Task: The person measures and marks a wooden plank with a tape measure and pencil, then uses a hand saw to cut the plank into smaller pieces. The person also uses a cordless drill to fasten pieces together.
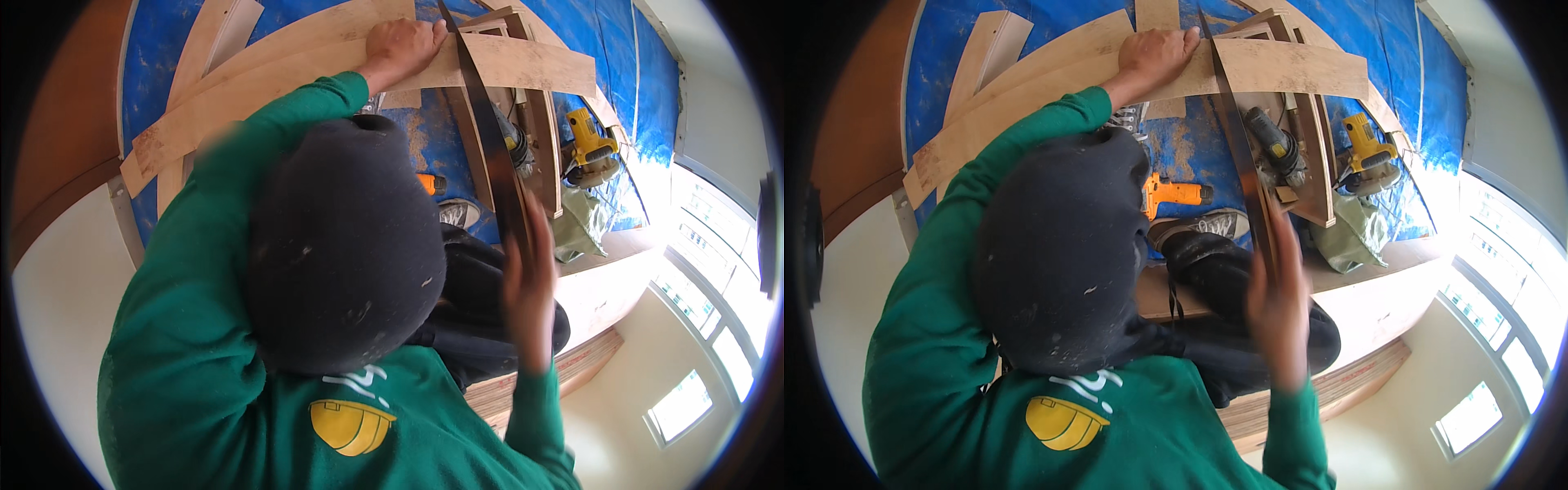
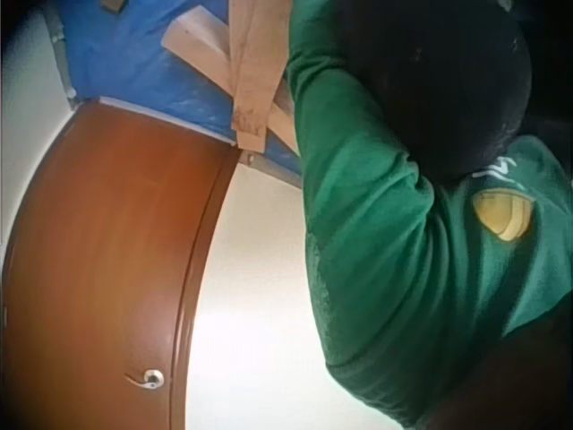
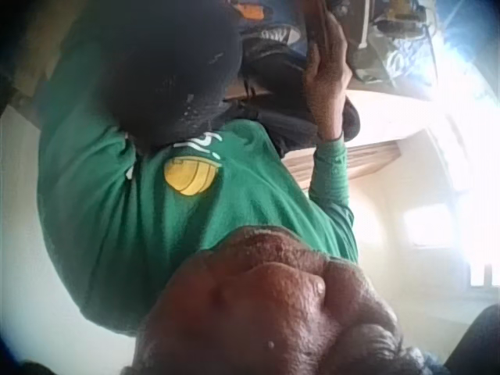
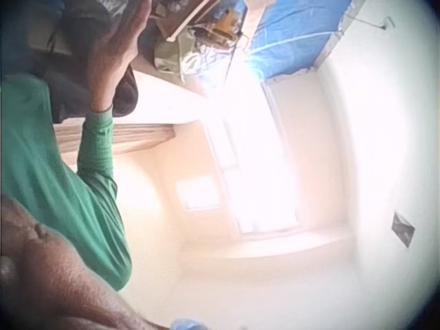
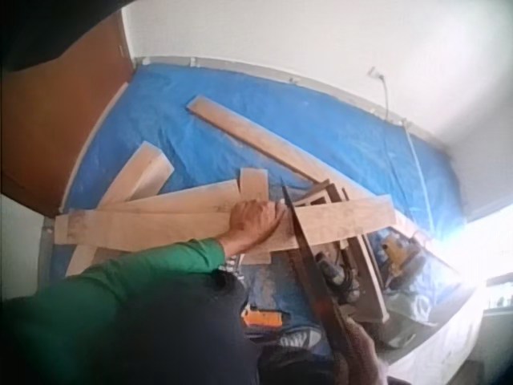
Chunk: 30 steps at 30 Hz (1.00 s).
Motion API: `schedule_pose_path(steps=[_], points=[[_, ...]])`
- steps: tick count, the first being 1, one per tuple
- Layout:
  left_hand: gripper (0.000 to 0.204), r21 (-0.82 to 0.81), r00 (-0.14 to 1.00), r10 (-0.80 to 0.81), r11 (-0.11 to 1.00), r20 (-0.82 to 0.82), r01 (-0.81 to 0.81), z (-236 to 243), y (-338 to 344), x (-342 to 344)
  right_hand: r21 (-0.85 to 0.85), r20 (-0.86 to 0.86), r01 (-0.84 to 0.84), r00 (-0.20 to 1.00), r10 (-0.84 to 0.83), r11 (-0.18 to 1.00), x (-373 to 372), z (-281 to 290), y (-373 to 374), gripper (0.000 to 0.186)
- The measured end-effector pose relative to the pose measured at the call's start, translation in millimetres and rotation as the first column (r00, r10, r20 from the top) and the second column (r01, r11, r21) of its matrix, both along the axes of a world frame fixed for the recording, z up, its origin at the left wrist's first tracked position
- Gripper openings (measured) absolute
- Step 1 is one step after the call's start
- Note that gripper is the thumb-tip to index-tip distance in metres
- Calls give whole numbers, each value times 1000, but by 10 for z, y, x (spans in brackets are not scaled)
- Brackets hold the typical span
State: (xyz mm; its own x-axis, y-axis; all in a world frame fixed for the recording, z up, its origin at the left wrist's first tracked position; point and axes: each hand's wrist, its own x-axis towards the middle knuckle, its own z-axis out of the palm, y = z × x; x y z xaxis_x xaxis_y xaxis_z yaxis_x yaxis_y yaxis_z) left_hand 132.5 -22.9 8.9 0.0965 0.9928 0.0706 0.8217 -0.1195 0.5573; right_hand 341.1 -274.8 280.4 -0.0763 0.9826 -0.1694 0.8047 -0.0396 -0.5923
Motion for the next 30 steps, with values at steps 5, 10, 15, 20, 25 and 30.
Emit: schedule_pose_path(steps=[5, 10, 15, 20, 25, 30], points=[[64, 11, 997, 74, 997, -5, -73, 166, 88, -84, 156, -69, -17, 997, 28, 988, -271, -1269, 1358, 53], [69, -10, 999, 36, 999, -16, -36, 224, 172, -121, 74, -75, -32, 996, 38, 997, -30, -467, 405, 58], [69, -73, 997, 31, 997, -67, -36, 123, 126, -111, -121, 47, 55, 998, -50, 991, 170, 563, -608, 63], [72, -24, 998, 57, 998, -22, -57, 144, 89, -66, -29, -57, 60, 996, -62, 998, -204, -541, 748, 50], [73, -61, 997, 73, 995, -13, -74, 227, 100, -66, 202, -40, -50, 997, 59, 978, -333, -1169, 1415, 48], [74, -38, 999, 43, 998, -11, -44, 143, 144, -82, -71, -1, 35, 999, -36, 997, 90, 110, -198, 61]])
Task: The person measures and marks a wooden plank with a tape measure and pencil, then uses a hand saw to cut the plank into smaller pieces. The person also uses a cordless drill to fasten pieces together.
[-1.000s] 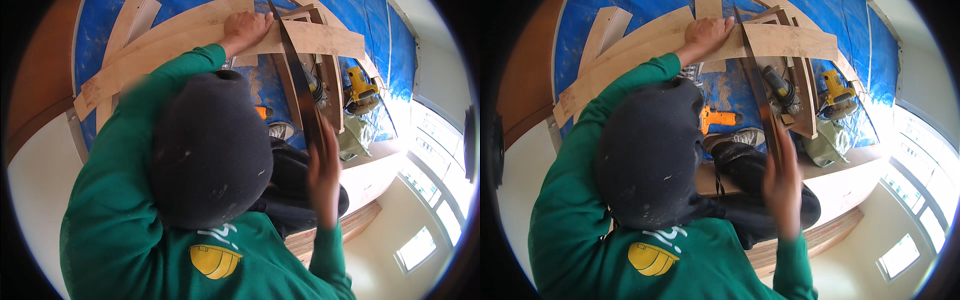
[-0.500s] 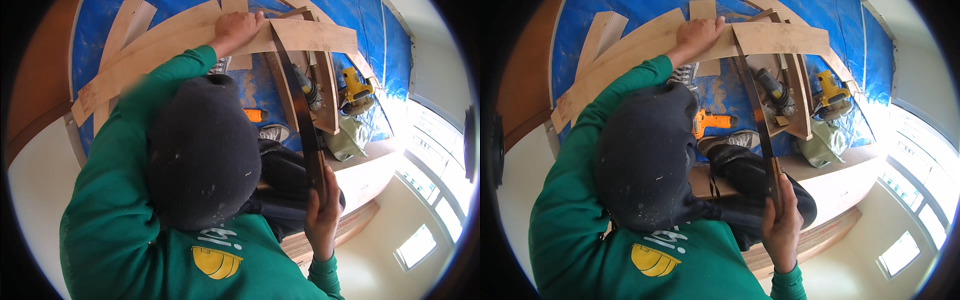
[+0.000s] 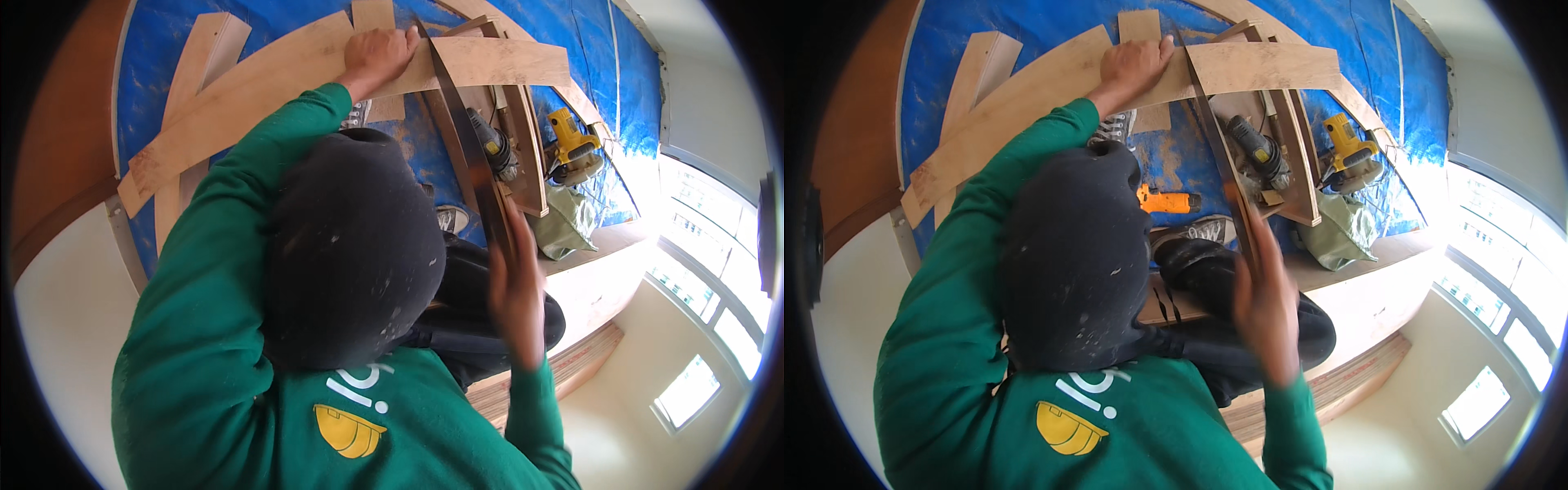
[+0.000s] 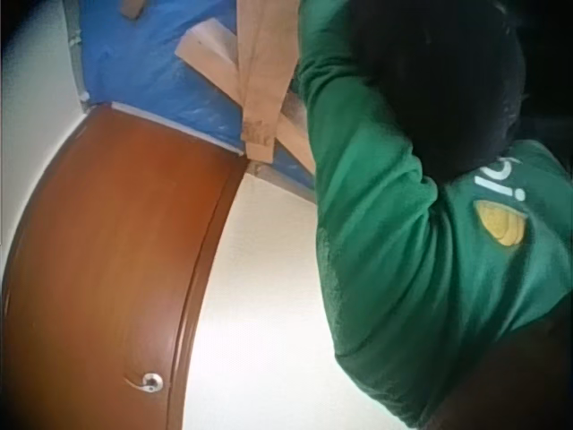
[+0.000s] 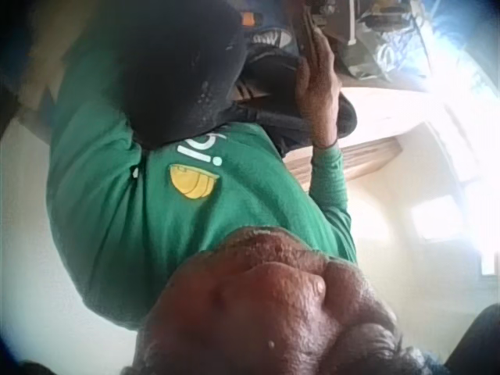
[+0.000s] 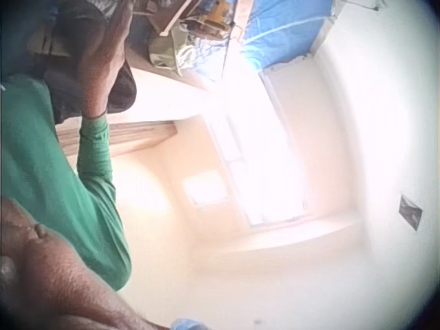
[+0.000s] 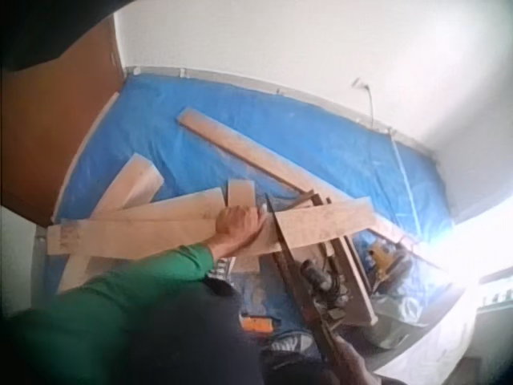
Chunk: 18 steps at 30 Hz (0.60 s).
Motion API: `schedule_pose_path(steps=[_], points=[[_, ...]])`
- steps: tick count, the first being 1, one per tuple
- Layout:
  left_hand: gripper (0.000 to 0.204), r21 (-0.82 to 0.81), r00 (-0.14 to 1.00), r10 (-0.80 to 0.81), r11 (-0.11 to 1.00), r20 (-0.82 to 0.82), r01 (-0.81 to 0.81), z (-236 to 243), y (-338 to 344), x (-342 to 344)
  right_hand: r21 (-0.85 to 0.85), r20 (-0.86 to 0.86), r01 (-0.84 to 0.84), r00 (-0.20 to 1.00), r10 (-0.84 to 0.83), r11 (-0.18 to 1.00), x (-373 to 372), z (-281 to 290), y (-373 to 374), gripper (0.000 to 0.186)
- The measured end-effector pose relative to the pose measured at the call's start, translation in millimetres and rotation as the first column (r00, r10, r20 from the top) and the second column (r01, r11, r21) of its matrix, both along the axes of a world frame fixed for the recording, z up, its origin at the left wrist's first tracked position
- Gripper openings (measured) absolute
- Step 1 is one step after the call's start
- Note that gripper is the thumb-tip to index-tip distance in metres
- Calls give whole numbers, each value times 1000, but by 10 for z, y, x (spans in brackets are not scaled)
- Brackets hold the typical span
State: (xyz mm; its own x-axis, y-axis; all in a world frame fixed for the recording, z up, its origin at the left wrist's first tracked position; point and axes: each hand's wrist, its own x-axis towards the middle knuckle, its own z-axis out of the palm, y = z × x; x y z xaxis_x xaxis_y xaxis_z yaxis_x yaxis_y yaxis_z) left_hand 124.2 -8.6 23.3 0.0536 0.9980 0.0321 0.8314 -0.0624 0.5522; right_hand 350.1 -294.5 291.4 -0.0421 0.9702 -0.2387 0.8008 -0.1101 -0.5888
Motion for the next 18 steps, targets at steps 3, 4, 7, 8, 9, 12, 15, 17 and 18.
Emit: schedule_pose_path(steps=[3, 4, 7, 8, 9, 12, 15, 17, 18], points=[[75, 16, 1000, 4, 1000, -14, -4, -57, -51, 9, -26, 43, -19, 999, 20, 999, 108, 351, -420, 62], [75, 24, 1000, 5, 1000, -14, -4, -62, -61, 9, 52, -2, -40, 999, 40, 998, 74, 330, -327, 63], [74, 33, 1000, 0, 999, 8, 0, -50, -97, 30, 74, -30, -36, 999, 38, 997, -178, -530, 527, 59], [73, 36, 1000, 1, 999, 12, -1, -34, -101, 37, 245, -44, -95, 993, 109, 965, -289, -854, 859, 55], [73, 58, 1000, 12, 998, 20, -13, -11, -94, 35, 262, -53, -72, 995, 89, 962, -343, -1087, 1147, 53], [72, 65, 999, 26, 998, 20, -27, 34, -77, 42, 214, -35, -42, 998, 51, 976, -307, -1382, 1411, 52], [72, 25, 1000, 7, 1000, -4, -7, 9, -50, 38, 118, -38, -11, 999, 16, 993, -116, -858, 735, 56], [73, 14, 1000, -22, 1000, 0, 22, -32, -72, 25, 68, 19, -6, 1000, 5, 998, 10, -218, -35, 60], [73, 18, 999, -35, 999, 6, 35, -50, -72, 15, 36, 79, -22, 997, 19, 999, 46, 27, -287, 62]])
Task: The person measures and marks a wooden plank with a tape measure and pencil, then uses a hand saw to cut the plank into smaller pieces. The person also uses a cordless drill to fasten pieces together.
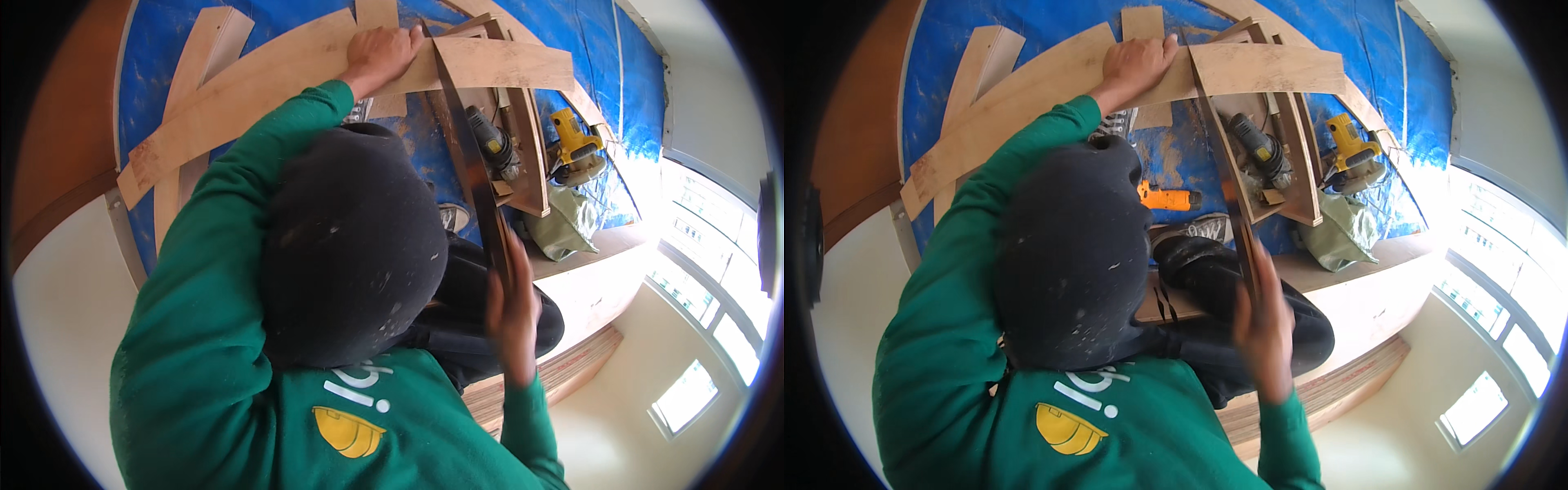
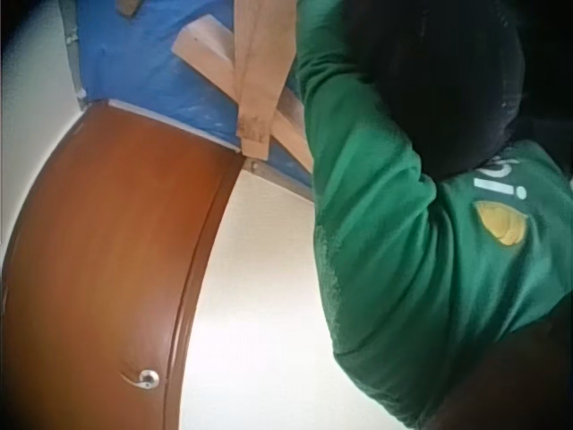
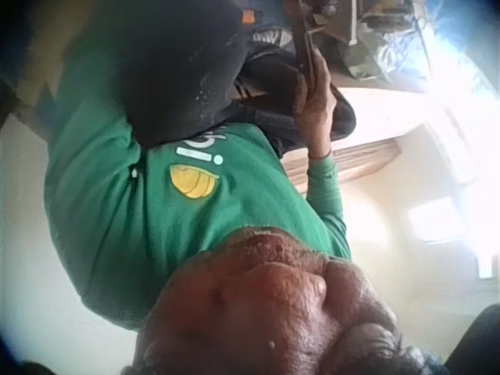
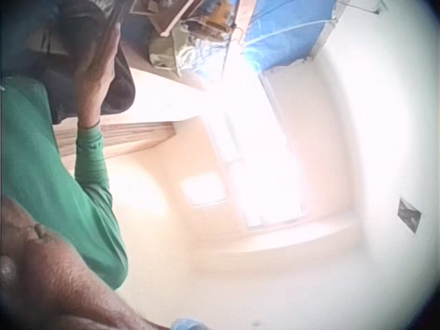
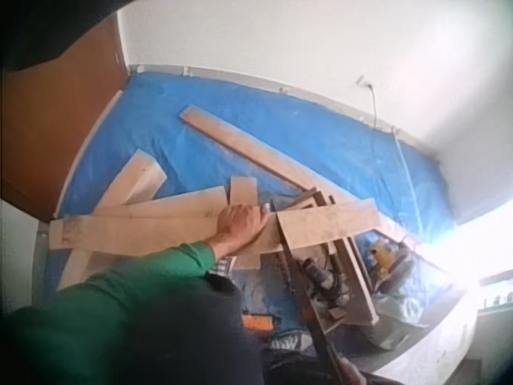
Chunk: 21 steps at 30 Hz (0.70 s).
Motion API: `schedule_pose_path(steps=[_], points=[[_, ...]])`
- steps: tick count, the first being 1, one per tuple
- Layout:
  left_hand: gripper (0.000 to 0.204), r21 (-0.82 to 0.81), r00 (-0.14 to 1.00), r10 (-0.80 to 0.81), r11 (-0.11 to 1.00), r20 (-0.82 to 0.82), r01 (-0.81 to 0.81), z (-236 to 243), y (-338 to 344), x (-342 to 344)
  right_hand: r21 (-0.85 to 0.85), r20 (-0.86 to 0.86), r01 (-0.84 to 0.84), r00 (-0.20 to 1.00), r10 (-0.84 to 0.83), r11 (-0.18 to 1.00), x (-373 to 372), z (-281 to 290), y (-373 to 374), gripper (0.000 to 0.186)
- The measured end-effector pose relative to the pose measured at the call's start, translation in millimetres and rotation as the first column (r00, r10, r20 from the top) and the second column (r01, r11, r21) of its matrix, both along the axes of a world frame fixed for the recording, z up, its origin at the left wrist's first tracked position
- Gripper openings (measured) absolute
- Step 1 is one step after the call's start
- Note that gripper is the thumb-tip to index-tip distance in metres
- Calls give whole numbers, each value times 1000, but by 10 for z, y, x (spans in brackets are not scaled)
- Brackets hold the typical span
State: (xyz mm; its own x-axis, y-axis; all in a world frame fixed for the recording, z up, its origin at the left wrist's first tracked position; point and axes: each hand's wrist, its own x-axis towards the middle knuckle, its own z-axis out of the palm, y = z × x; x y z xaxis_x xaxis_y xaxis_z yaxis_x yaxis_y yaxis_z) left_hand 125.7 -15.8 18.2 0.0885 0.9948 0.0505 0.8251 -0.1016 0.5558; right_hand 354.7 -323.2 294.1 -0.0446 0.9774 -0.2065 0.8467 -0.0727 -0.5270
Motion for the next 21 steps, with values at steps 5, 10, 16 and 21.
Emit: schedule_pose_path(steps=[5, 10, 16, 21], points=[[72, -38, 999, 8, 999, -34, -10, -19, -60, 31, 19, -60, 17, 998, -16, 1000, -69, -219, 192, 62], [70, -53, 999, 53, 997, -9, -54, 121, -69, 38, 155, -230, -3, 972, 39, 988, -228, -1507, 1486, 51], [73, -44, 999, -21, 999, -43, 19, 124, -30, 13, 47, -107, 9, 994, -4, 999, -87, -376, 363, 57], [75, -62, 999, 5, 998, -32, -7, 23, -75, 32, -40, -89, 49, 995, -52, 998, 51, 79, -218, 61]])
